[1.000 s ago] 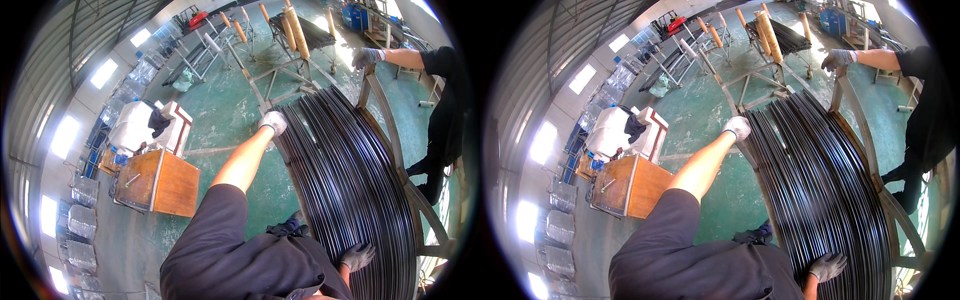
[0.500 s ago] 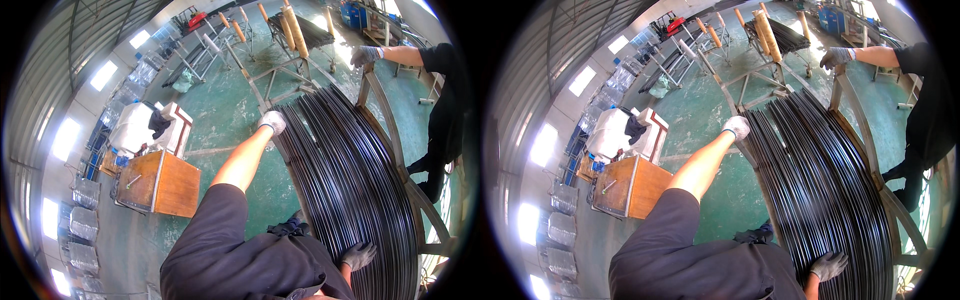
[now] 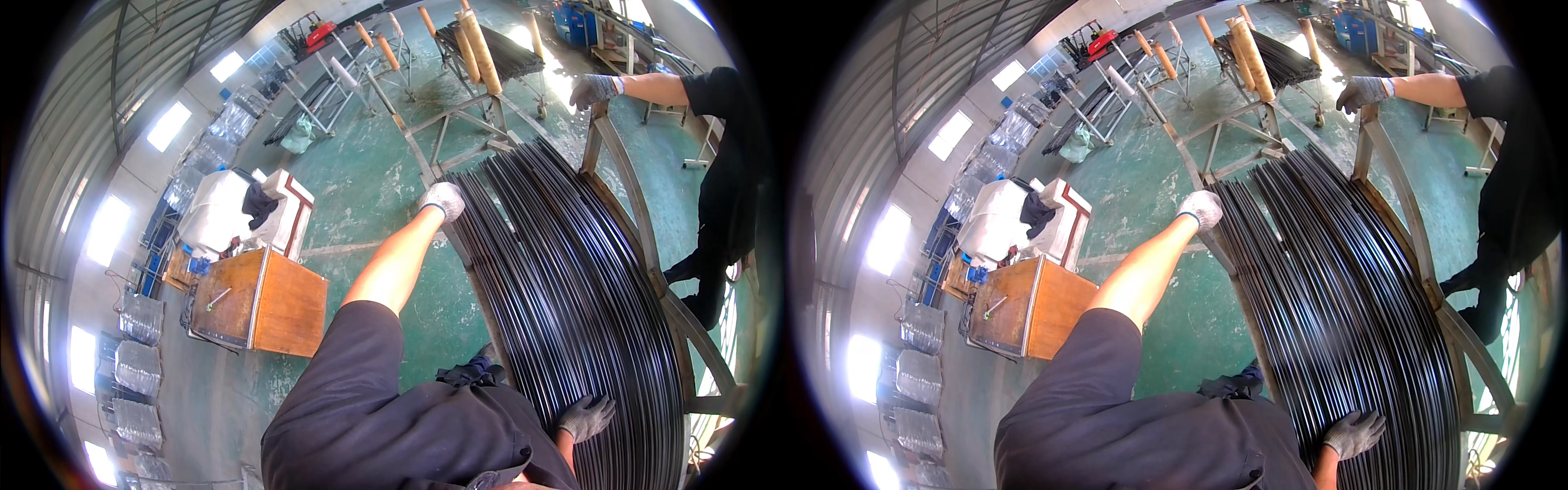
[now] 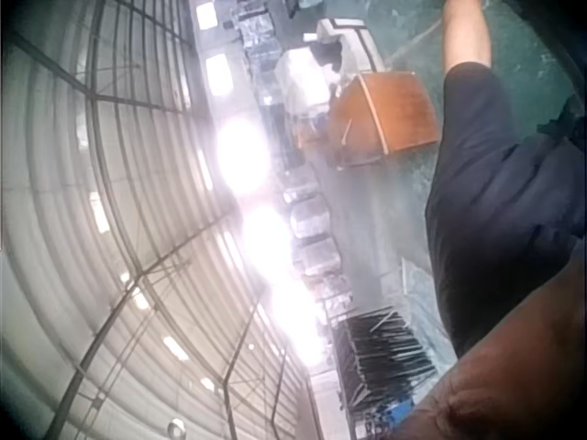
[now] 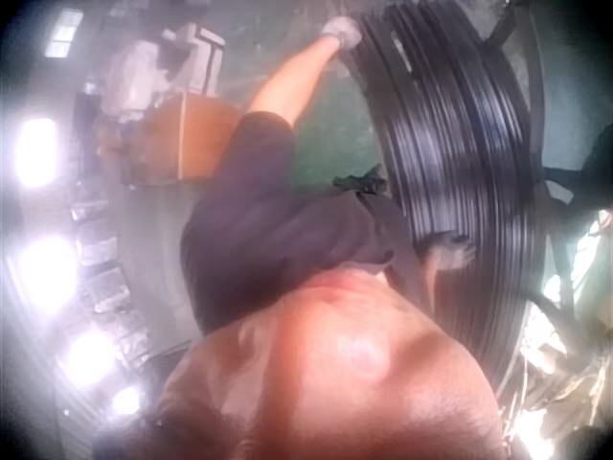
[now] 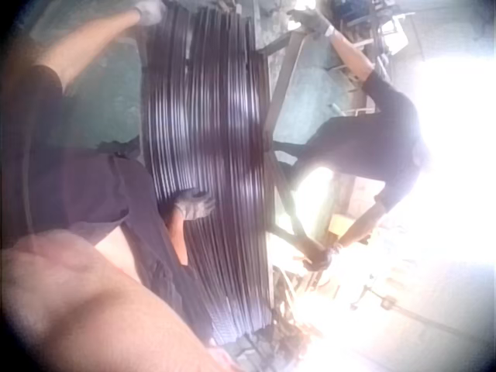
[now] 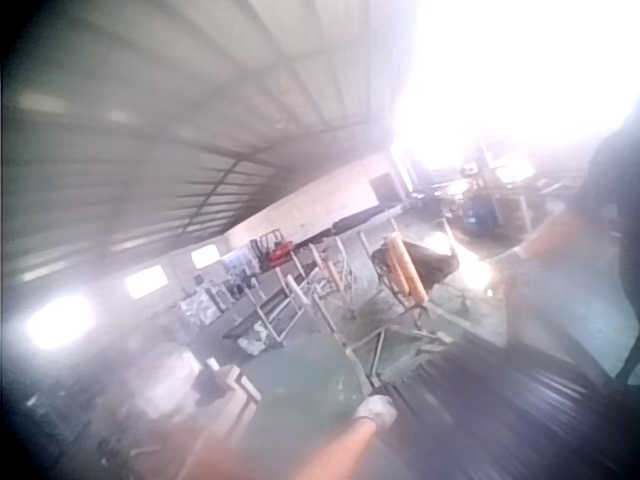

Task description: The person lifts a bundle of long metal rods from a rack with a coworker and places them back. The person then picks up several bent metal frames from a table and stacks them on the floor.

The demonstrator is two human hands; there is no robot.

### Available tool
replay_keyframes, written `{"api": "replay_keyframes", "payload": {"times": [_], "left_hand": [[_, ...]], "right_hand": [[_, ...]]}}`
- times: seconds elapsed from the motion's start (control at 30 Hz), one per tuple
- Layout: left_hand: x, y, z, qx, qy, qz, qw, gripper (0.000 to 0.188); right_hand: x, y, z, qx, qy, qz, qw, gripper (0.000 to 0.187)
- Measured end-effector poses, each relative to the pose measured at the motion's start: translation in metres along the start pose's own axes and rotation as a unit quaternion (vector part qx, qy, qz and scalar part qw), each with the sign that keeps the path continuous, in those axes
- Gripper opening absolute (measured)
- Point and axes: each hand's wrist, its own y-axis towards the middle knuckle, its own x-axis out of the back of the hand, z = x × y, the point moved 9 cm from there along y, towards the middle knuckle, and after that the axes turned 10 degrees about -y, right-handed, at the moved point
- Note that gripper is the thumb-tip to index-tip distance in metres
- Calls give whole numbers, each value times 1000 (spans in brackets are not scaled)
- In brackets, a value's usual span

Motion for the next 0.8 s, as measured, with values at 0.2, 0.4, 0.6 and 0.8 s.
{"api": "replay_keyframes", "payload": {"times": [0.2,0.4,0.6,0.8], "left_hand": [[0,-1,2,6,-22,-6,1000,33],[4,-5,-3,13,-8,0,1000,35],[5,-5,-3,5,-24,-6,1000,34],[4,-5,-1,17,-37,0,999,35]], "right_hand": [[7,-1,2,1,0,-3,1000,55],[7,-2,2,-5,3,-15,1000,54],[7,-2,2,0,4,-8,1000,55],[4,-1,1,2,5,-19,1000,53]]}}
